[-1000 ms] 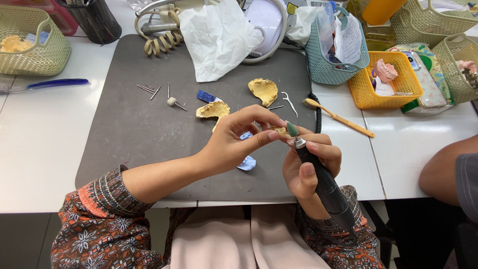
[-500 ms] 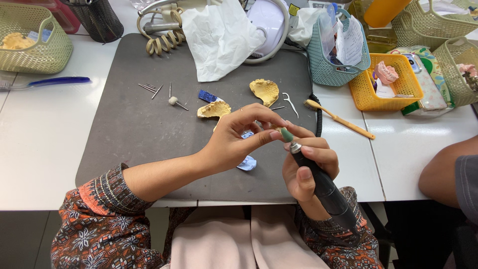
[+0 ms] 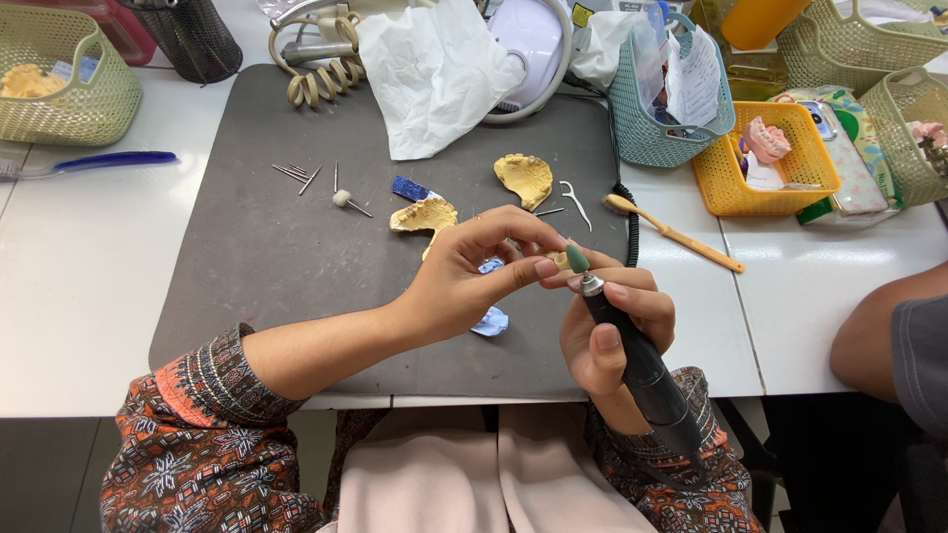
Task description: The person uses a rotary handpiece with a green abrasive tip to grind and shape a small yellow dental prosthesis. The person holds the prosthesis in the left hand and the tool in the right, repeatedly grinding its surface. The person also wipes the tool with a tissue and briefly handles a dental mold and a plastic pick.
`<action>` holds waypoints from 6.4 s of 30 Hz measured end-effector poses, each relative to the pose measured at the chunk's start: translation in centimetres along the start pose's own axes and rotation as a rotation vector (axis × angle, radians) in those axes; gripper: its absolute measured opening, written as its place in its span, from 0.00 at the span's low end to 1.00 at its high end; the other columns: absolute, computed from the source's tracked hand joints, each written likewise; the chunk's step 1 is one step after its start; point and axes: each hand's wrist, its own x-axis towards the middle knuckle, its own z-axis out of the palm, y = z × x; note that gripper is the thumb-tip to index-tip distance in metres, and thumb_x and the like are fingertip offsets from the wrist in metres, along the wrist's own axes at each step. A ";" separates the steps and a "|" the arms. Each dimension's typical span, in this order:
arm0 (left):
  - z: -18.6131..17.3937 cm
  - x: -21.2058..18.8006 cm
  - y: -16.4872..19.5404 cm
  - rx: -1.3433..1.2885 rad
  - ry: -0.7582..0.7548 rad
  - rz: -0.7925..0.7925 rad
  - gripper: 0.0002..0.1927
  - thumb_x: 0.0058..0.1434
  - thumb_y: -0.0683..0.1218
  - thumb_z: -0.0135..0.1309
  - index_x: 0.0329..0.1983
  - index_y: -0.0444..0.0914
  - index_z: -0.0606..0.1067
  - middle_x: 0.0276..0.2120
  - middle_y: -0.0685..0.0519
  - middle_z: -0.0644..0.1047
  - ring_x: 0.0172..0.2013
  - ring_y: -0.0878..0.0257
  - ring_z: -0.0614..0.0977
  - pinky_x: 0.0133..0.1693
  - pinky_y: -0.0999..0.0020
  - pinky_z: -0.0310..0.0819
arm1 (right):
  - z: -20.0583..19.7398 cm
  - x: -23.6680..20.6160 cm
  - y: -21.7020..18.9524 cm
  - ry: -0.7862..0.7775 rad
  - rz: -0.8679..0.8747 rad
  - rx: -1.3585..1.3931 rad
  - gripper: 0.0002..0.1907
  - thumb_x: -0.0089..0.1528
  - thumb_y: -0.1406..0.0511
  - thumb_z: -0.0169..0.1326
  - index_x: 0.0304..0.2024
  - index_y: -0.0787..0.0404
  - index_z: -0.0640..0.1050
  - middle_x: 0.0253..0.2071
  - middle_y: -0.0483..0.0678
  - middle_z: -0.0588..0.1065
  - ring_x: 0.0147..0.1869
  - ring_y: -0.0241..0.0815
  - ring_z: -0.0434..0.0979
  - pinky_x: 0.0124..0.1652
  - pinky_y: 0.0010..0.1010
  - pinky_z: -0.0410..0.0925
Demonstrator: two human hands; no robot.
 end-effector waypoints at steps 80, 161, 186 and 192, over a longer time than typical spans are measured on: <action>-5.6 -0.4 9.0 -0.094 0.093 0.193 0.09 0.79 0.40 0.58 0.57 0.32 0.73 0.52 0.49 0.80 0.48 0.72 0.82 0.50 0.76 0.82 | -1.3 -0.3 -0.1 0.183 0.160 -0.123 0.18 0.73 0.54 0.53 0.60 0.52 0.66 0.48 0.51 0.76 0.61 0.53 0.81 0.59 0.44 0.78; -3.7 -9.3 -5.3 -0.380 0.046 -0.238 0.10 0.72 0.43 0.54 0.53 0.36 0.70 0.49 0.53 0.75 0.50 0.69 0.77 0.52 0.68 0.75 | 2.2 -4.5 -0.4 -0.256 0.361 -0.066 0.13 0.72 0.65 0.49 0.57 0.65 0.68 0.52 0.61 0.75 0.57 0.51 0.80 0.64 0.45 0.73; -2.8 -9.0 -5.4 -0.225 0.058 -0.090 0.10 0.73 0.44 0.55 0.54 0.37 0.71 0.47 0.54 0.76 0.50 0.69 0.78 0.54 0.68 0.74 | 1.5 -4.8 -0.5 -0.294 0.315 -0.058 0.14 0.71 0.64 0.49 0.56 0.65 0.68 0.49 0.60 0.75 0.61 0.51 0.80 0.66 0.47 0.71; -2.6 -9.3 -5.2 -0.160 0.067 -0.092 0.10 0.73 0.45 0.54 0.54 0.37 0.71 0.48 0.54 0.76 0.50 0.68 0.78 0.55 0.67 0.75 | 1.5 -4.6 -0.8 -0.313 0.300 -0.076 0.14 0.70 0.65 0.49 0.55 0.65 0.69 0.53 0.65 0.76 0.61 0.52 0.79 0.65 0.47 0.71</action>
